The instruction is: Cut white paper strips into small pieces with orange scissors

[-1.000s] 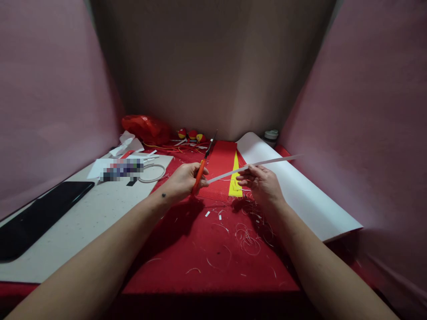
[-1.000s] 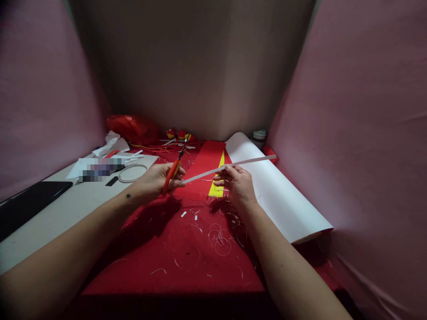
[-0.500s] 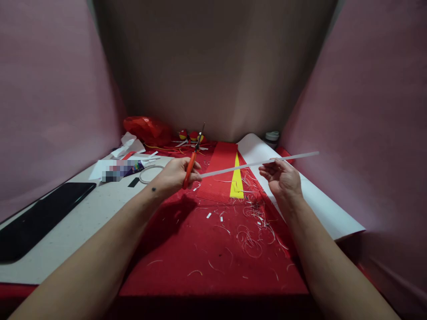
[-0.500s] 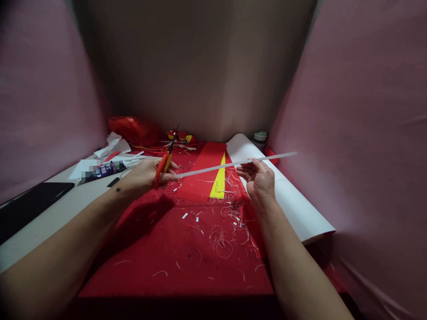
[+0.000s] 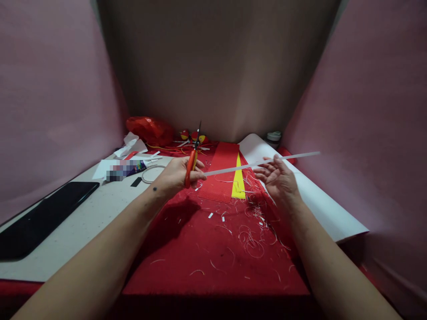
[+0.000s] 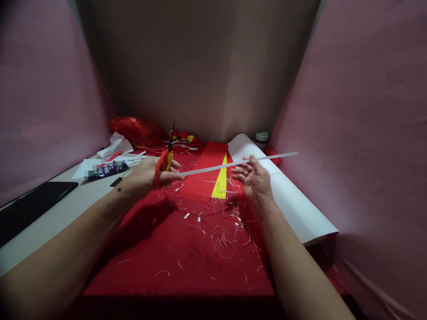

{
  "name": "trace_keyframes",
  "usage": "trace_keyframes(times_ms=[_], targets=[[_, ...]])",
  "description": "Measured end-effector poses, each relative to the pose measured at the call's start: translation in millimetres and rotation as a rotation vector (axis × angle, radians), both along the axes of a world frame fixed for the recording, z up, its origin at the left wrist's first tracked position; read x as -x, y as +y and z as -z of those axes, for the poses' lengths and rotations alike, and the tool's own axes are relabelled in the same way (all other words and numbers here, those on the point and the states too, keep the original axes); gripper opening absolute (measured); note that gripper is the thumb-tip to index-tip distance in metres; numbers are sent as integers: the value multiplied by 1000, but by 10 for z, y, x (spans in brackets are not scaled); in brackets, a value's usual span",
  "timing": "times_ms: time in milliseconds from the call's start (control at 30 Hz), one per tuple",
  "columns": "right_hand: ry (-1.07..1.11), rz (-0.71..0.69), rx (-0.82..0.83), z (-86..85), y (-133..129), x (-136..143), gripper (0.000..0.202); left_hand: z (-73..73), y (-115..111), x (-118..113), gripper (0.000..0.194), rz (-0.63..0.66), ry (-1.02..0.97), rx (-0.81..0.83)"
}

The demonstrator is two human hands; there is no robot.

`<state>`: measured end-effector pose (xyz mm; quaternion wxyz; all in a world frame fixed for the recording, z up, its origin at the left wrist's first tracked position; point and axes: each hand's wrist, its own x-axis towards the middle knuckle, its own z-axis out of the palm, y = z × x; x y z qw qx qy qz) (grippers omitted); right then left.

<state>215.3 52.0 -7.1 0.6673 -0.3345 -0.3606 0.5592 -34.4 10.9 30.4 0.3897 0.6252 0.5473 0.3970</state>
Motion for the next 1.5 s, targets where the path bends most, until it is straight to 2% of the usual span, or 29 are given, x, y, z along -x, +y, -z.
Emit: trace_keyframes(times_ms=[133, 233, 433, 700, 867, 1000, 1233, 1500], targets=[[-127, -281, 6, 68, -185, 294, 28, 69, -24, -102, 24, 13, -46, -24], [-160, -362, 28, 145, -268, 443, 26, 122, -31, -160, 27, 23, -85, -12], [-205, -332, 24, 257, -244, 474, 18, 140, -56, -200, 20, 63, -130, 50], [-194, -313, 5, 254, -227, 415, 16, 169, -14, -139, 12, 43, -166, 82], [-200, -293, 15, 268, -218, 428, 15, 172, -21, -158, 16, 98, -194, 75], [-195, -294, 17, 277, -218, 442, 15, 178, -39, -220, 24, 49, -181, 79], [-197, -327, 20, 279, -236, 447, 13, 223, -25, -248, 27, 28, -143, 27], [-225, -385, 40, 318, -275, 492, 16, 200, -58, -277, 22, -2, -92, 20]])
